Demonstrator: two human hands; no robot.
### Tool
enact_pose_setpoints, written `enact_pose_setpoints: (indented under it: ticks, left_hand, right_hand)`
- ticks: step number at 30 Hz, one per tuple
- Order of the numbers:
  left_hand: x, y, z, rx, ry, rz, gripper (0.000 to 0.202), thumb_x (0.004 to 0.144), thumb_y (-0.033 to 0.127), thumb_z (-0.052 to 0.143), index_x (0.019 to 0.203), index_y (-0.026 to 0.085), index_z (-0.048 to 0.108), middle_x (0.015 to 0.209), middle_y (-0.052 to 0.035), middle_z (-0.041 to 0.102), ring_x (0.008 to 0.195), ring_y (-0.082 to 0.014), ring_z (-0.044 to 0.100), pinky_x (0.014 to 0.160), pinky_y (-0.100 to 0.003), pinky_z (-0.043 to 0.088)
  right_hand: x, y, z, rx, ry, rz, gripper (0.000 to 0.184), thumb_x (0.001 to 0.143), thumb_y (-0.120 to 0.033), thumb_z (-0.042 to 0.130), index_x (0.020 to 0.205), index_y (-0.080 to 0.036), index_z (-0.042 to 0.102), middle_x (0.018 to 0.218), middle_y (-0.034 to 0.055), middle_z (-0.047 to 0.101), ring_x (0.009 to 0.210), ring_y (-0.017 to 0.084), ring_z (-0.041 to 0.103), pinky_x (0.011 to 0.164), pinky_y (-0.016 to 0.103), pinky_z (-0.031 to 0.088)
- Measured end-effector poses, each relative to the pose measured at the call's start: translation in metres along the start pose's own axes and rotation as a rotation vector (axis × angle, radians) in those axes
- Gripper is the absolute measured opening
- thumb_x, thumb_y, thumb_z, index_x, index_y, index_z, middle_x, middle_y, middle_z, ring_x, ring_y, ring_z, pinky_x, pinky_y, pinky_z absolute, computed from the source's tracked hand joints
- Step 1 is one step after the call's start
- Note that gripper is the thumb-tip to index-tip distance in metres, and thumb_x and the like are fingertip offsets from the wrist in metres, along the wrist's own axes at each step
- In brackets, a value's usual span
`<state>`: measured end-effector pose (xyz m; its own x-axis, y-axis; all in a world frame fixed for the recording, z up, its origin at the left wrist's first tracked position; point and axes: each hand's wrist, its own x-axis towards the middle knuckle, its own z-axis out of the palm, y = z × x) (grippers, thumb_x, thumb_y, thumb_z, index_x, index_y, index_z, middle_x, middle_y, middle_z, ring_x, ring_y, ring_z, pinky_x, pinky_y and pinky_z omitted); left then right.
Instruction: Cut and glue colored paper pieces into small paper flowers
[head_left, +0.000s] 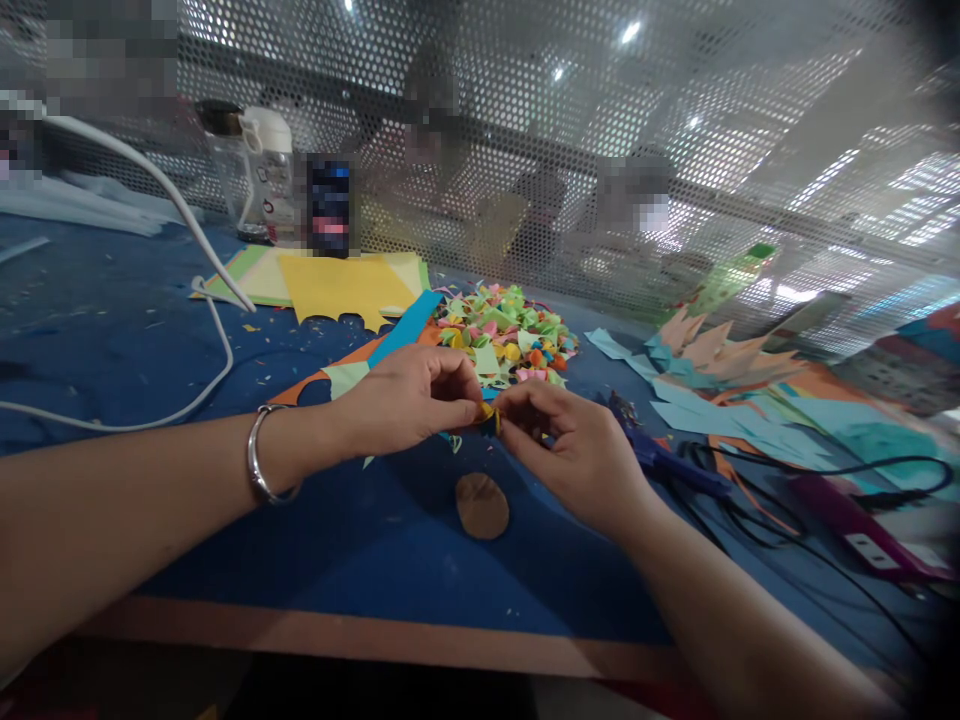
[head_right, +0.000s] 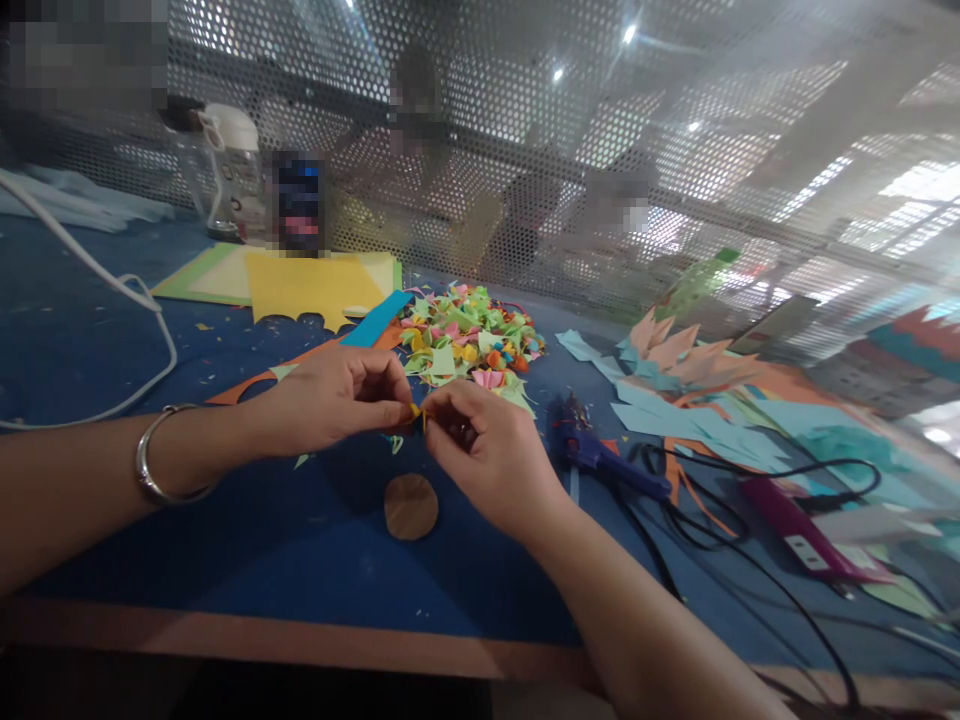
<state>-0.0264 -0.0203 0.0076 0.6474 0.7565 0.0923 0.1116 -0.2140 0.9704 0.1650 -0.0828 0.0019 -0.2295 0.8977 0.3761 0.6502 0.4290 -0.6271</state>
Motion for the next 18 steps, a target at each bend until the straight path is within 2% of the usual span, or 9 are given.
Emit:
enact_pose_setpoints:
  ticks: [5, 9, 18]
  left_hand:
    - [0.000, 0.003, -0.002, -0.024, -0.026, -0.021, 0.009, 0.076, 0.018, 0.069, 0.075, 0.016, 0.060, 0.069, -0.0003, 0.066, 0.068, -0.0134, 0.063, 0.070, -0.030, 0.050]
    - [0.000, 0.007, -0.005, -0.121, -0.067, -0.097, 0.012, 0.077, 0.018, 0.071, 0.081, 0.014, 0.060, 0.070, -0.0013, 0.067, 0.066, -0.0123, 0.065, 0.070, -0.029, 0.052]
    - [0.005, 0.007, -0.019, -0.235, -0.254, -0.267, 0.024, 0.070, 0.021, 0.078, 0.083, 0.014, 0.060, 0.073, -0.0023, 0.070, 0.066, -0.0137, 0.068, 0.069, -0.028, 0.052]
  right_hand:
    - [0.000, -0.002, 0.000, -0.001, -0.007, -0.019, 0.009, 0.084, -0.016, 0.055, 0.084, -0.020, 0.062, 0.071, -0.0016, 0.060, 0.060, 0.011, 0.052, 0.056, 0.023, 0.042]
    - [-0.001, -0.004, -0.001, 0.010, -0.025, -0.022, 0.009, 0.084, -0.016, 0.056, 0.085, -0.020, 0.063, 0.071, -0.0014, 0.060, 0.060, 0.011, 0.053, 0.056, 0.023, 0.042]
    - [-0.003, -0.003, 0.001, 0.099, -0.098, -0.011, 0.007, 0.086, -0.018, 0.060, 0.090, -0.020, 0.065, 0.076, -0.0004, 0.064, 0.063, 0.012, 0.056, 0.057, 0.024, 0.045]
